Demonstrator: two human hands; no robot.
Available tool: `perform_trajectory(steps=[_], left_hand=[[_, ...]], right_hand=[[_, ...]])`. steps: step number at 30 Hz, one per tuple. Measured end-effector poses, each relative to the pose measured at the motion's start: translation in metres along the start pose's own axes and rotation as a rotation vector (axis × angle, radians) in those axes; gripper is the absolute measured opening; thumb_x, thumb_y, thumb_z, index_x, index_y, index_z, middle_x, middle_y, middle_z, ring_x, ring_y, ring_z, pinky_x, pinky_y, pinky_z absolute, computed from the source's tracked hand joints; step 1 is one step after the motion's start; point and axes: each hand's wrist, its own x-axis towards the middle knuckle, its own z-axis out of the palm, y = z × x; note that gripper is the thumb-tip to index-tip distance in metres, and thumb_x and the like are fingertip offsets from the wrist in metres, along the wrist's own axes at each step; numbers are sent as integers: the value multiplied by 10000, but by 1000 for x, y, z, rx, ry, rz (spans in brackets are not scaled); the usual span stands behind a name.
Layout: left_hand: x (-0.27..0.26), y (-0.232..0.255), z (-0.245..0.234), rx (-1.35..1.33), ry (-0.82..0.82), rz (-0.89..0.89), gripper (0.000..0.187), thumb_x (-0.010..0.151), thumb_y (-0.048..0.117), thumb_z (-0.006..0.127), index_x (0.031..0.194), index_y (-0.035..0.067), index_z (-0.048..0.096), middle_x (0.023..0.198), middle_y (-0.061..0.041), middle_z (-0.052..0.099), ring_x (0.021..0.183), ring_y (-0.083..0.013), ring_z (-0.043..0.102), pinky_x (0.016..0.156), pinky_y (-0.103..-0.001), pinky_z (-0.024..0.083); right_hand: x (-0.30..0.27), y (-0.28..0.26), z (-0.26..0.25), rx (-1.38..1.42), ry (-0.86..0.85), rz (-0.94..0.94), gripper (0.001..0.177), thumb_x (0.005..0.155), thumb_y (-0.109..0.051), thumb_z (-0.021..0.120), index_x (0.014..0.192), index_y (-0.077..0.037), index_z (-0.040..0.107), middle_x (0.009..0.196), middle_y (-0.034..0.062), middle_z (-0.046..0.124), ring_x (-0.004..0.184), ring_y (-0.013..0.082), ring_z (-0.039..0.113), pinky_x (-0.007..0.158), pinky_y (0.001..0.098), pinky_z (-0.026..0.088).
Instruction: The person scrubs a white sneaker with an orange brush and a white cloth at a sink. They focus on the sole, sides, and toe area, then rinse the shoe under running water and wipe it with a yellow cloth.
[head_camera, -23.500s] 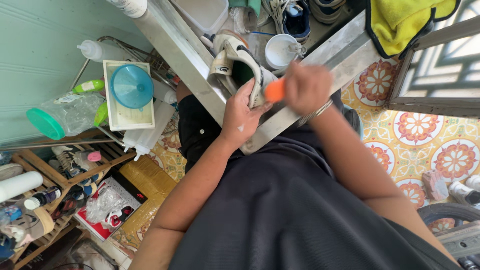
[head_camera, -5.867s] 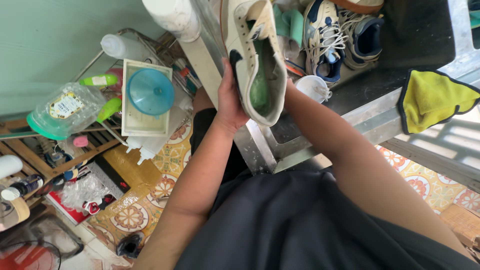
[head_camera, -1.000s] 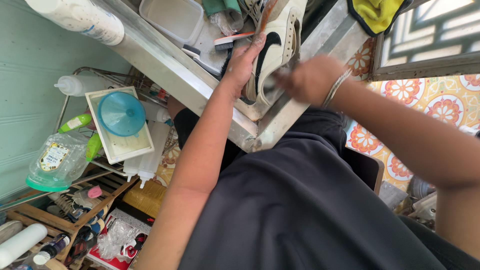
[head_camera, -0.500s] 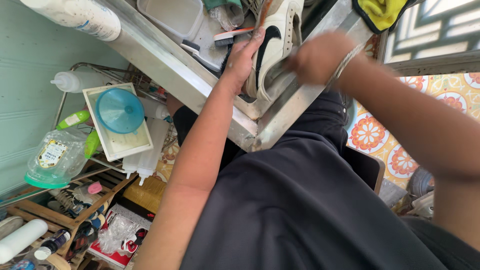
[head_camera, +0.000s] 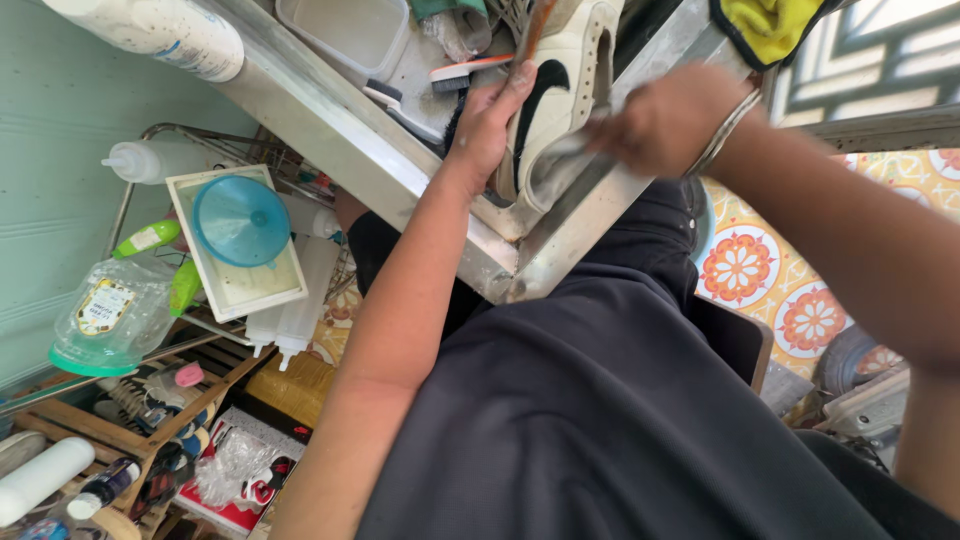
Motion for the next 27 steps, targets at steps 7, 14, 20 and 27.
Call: perform_trajectory(steps=[7, 14, 20, 27], left_hand=[[-1, -1, 0, -7, 45, 3, 439, 992, 415, 634, 1102, 0, 729, 966, -33, 743, 828, -81, 661, 745, -250, 534], [1, 2, 2, 92, 82, 39, 478, 998, 434, 636, 1067, -24, 752, 949, -43, 745, 829, -83, 638, 759, -252, 523], [-4, 6, 3, 150, 85, 61, 489, 1002, 456, 619, 1089, -5, 756, 952, -13, 732, 851, -65, 615, 783, -234, 508], [-6, 3, 4, 151, 63, 50, 480, 996, 450, 627, 1037, -13, 748, 912, 5, 722, 828, -69, 604, 751, -239, 500]], right_hand=[[-3, -35, 22, -35, 117, -131, 366, 930, -397, 650, 1287, -351, 719, 582, 100, 670, 531, 316, 667, 466, 435, 493], [-15, -1, 42, 54, 322, -181, 452, 926, -378, 684, 1378, -351, 692, 611, 65, 630, 519, 269, 629, 467, 407, 463], [-30, 22, 40, 45, 339, -77, 413, 973, -435, 698, 1375, -344, 708, 599, 65, 600, 523, 252, 620, 485, 399, 463], [-24, -29, 52, 103, 436, -194, 348, 961, -435, 665, 1290, -358, 749, 661, 44, 662, 559, 281, 643, 501, 407, 483]])
